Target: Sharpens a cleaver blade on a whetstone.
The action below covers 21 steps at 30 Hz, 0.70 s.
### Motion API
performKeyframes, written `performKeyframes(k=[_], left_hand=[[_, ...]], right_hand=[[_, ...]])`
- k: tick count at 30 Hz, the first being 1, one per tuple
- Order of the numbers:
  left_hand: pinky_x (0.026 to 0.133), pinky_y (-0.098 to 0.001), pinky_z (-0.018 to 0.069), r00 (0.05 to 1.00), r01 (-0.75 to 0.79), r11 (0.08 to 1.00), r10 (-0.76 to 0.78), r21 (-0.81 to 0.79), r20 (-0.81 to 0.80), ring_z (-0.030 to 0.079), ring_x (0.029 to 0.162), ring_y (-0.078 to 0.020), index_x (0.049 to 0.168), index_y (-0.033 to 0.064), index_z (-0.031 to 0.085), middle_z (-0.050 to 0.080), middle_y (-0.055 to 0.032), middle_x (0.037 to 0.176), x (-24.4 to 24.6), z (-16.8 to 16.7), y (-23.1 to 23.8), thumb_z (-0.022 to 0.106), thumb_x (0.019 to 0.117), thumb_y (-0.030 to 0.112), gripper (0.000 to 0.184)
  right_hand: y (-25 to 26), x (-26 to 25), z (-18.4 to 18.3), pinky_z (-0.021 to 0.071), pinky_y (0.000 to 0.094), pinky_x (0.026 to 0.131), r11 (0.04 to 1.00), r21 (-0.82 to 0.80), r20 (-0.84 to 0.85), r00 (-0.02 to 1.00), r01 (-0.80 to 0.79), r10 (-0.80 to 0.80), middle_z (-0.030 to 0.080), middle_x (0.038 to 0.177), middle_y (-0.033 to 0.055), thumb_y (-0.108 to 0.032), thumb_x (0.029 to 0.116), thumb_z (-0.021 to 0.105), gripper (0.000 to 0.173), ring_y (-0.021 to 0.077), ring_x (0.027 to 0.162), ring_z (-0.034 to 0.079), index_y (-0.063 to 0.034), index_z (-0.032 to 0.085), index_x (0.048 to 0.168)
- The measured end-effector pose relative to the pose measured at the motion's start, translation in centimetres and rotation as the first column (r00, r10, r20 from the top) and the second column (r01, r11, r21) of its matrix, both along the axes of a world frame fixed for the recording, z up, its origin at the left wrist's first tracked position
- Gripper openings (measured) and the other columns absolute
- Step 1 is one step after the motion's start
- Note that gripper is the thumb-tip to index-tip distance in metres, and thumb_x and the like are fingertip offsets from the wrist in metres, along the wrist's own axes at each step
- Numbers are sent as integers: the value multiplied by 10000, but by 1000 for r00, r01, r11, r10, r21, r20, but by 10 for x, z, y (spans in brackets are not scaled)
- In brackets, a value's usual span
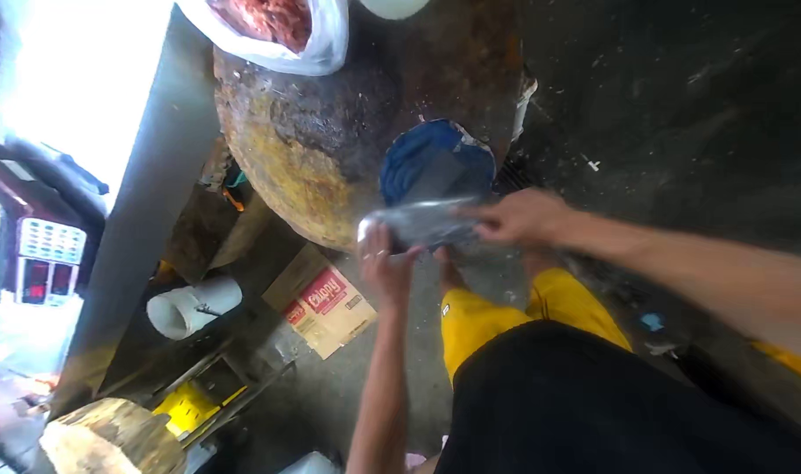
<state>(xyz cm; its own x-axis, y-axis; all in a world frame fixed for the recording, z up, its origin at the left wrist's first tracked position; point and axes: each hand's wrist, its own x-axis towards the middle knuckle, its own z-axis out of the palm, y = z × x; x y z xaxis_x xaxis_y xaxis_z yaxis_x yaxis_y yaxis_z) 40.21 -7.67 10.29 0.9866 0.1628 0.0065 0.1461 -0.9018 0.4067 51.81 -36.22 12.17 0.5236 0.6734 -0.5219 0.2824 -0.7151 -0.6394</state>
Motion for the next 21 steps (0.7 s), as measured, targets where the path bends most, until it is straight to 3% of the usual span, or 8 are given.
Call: performKeyframes(k=[3,5,7,9,11,14,18,21], left_hand=[[1233,-462,335,979,172,979,-158,-107,125,489,1431,-243,1365,114,661,580,-72,1490,68,-11,-119,753,852,592,708],[1209,-440,370,962,220,966,-191,-137,193,526,1403,-214,1333,132,695,618,-37,1452,89,-19,-141,751,830,630,710],[1242,-444,330,975,218,969,-212,-115,60,432,1475,-202,1432,156,610,520,-7,1551,58,-13,-87,736,876,584,713],[1218,-451,364,994,96,995,-97,-22,-44,445,1461,-199,1436,187,605,513,10,1555,5,-10,10,787,833,576,741],[1199,-484,396,997,-59,998,60,17,-54,492,1431,-253,1372,121,657,573,-63,1497,-41,-5,93,853,779,516,739],[1182,-525,384,986,-149,988,152,38,-74,490,1426,-340,1355,7,644,569,-183,1476,-55,9,110,863,764,446,768],[1198,-497,371,996,4,999,1,-51,93,522,1393,-318,1311,55,683,593,-155,1456,14,-8,-32,868,759,504,735],[1233,-461,329,969,182,975,-156,-130,190,479,1440,-243,1347,109,674,588,-70,1482,74,-22,-135,787,819,590,724]], right_hand=[[-139,19,19,493,671,583,961,-200,166,973,190,-158,725,811,180,-501,1035,427,508,440,701,676,-571,365,1534],[-161,35,35,476,702,588,938,-263,216,961,227,-172,727,837,234,-497,1024,425,507,498,722,675,-528,413,1530],[-107,31,42,481,686,607,949,-271,126,984,158,-128,721,828,223,-470,1010,450,531,478,737,676,-511,411,1538],[-9,17,36,513,654,685,986,-164,-16,999,40,-43,734,875,160,-435,1009,494,547,409,810,693,-513,402,1542],[83,-5,26,524,637,749,998,19,-80,995,-61,62,742,926,143,-378,1018,524,532,384,868,700,-465,446,1536],[121,-17,-8,533,572,753,970,186,22,988,-157,156,738,883,91,-414,1008,491,525,323,835,701,-435,464,1532],[-38,6,-5,537,656,702,999,-10,45,998,-40,40,745,923,147,-588,899,689,790,398,805,704,-535,289,1577],[-156,27,15,516,660,621,953,-281,195,979,110,-55,737,889,185,-408,915,739,838,441,750,691,-572,249,1575]])
